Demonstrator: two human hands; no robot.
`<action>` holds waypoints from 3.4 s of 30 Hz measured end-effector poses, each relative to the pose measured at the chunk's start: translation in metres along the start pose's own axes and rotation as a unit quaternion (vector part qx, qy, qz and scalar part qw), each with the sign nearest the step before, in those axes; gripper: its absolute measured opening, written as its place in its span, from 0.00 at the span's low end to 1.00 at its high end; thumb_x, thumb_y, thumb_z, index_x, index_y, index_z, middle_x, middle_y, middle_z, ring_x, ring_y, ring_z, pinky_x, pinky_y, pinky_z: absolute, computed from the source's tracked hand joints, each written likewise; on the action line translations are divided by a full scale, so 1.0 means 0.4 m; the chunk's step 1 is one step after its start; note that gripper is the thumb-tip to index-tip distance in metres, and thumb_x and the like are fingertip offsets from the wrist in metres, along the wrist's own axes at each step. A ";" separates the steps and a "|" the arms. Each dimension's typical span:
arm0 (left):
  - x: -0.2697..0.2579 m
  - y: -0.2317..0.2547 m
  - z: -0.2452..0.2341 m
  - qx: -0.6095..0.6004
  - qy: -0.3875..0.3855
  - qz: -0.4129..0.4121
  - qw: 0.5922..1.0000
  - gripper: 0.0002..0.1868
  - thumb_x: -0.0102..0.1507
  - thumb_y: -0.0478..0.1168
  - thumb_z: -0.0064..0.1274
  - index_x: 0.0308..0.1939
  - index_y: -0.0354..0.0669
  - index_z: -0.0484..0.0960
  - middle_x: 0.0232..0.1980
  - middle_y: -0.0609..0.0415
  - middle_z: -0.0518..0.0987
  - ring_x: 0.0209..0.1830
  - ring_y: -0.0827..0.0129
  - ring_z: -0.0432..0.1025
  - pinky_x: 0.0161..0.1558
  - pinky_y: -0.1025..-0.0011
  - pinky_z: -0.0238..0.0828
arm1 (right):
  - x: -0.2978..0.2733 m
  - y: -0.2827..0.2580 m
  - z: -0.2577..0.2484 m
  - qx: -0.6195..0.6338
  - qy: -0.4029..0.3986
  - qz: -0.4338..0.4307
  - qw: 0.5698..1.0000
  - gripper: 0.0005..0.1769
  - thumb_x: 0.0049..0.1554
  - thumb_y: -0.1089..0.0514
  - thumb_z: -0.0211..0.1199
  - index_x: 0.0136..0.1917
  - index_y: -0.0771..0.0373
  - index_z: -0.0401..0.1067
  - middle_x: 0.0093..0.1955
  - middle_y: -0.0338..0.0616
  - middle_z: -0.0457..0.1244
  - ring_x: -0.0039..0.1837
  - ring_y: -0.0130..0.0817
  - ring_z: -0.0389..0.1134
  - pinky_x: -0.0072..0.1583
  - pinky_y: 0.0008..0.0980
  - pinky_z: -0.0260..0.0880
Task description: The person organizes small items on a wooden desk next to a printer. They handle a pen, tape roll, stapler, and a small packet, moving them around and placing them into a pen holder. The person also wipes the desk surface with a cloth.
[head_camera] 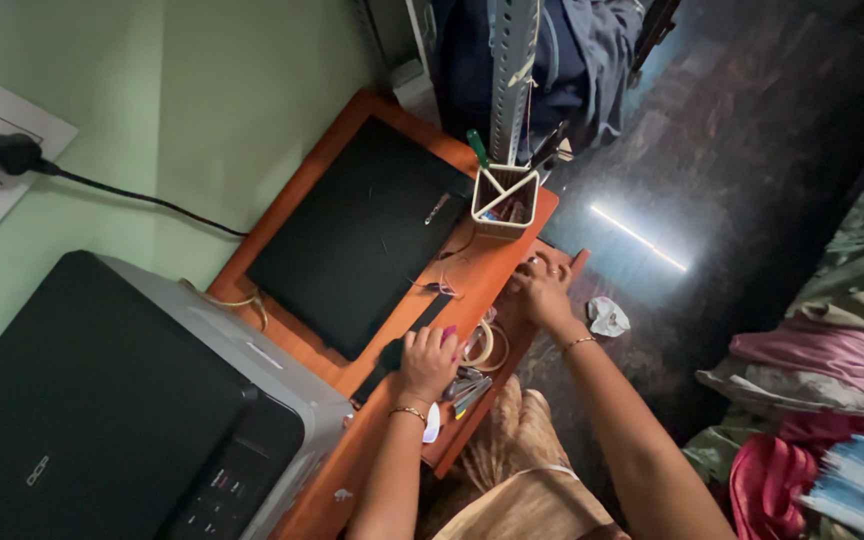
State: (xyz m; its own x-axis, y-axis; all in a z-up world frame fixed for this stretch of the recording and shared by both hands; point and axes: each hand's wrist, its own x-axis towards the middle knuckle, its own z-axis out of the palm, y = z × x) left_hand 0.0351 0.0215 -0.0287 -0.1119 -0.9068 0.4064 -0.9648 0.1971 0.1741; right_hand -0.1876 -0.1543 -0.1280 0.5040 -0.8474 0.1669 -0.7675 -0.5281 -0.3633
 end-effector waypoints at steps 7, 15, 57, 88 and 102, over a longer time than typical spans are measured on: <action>0.001 0.000 -0.016 -0.010 0.002 -0.003 1.000 0.10 0.62 0.47 0.59 0.34 0.48 0.77 0.39 0.53 0.75 0.42 0.57 0.70 0.44 0.57 0.64 | -0.036 -0.049 -0.026 -0.038 0.030 -0.040 0.998 0.17 0.47 0.61 0.66 0.50 0.48 0.80 0.64 0.38 0.67 0.76 0.49 0.54 0.71 0.65 0.44; -0.004 -0.004 -0.016 -0.005 0.000 0.000 1.000 0.10 0.63 0.47 0.59 0.34 0.48 0.77 0.38 0.53 0.74 0.42 0.57 0.70 0.44 0.56 0.64 | -0.072 -0.093 -0.148 0.255 0.031 0.093 0.962 0.08 0.52 0.67 0.66 0.47 0.61 0.77 0.44 0.46 0.70 0.49 0.44 0.72 0.50 0.40 0.72; -0.018 -0.013 -0.007 -0.011 0.035 0.000 0.999 0.13 0.64 0.51 0.57 0.35 0.48 0.76 0.37 0.53 0.73 0.41 0.58 0.69 0.43 0.57 0.63 | -0.205 -0.122 0.023 0.275 -0.024 0.196 0.941 0.15 0.53 0.58 0.70 0.53 0.63 0.77 0.46 0.49 0.72 0.45 0.38 0.75 0.48 0.36 0.75; -0.025 -0.018 -0.002 -0.010 0.028 0.014 0.999 0.10 0.64 0.48 0.58 0.34 0.49 0.77 0.37 0.54 0.74 0.42 0.58 0.70 0.45 0.57 0.64 | -0.215 -0.254 0.014 0.058 -0.040 0.285 0.956 0.14 0.52 0.51 0.69 0.44 0.65 0.77 0.53 0.60 0.66 0.52 0.62 0.71 0.54 0.53 0.72; -0.043 -0.027 0.029 -0.026 0.035 0.003 0.999 0.06 0.63 0.44 0.57 0.35 0.49 0.77 0.38 0.54 0.75 0.43 0.58 0.71 0.45 0.57 0.64 | -0.237 -0.169 -0.086 0.114 0.040 0.313 0.942 0.13 0.51 0.54 0.71 0.41 0.67 0.78 0.36 0.60 0.69 0.39 0.53 0.73 0.45 0.48 0.73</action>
State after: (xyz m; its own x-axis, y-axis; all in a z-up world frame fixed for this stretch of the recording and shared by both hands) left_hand 0.0446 0.0309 -0.0479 -0.0986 -0.8779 0.4686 -0.9503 0.2228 0.2175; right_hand -0.1971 -0.0402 -0.0879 -0.0574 -0.9950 -0.0812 -0.7947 0.0948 -0.5996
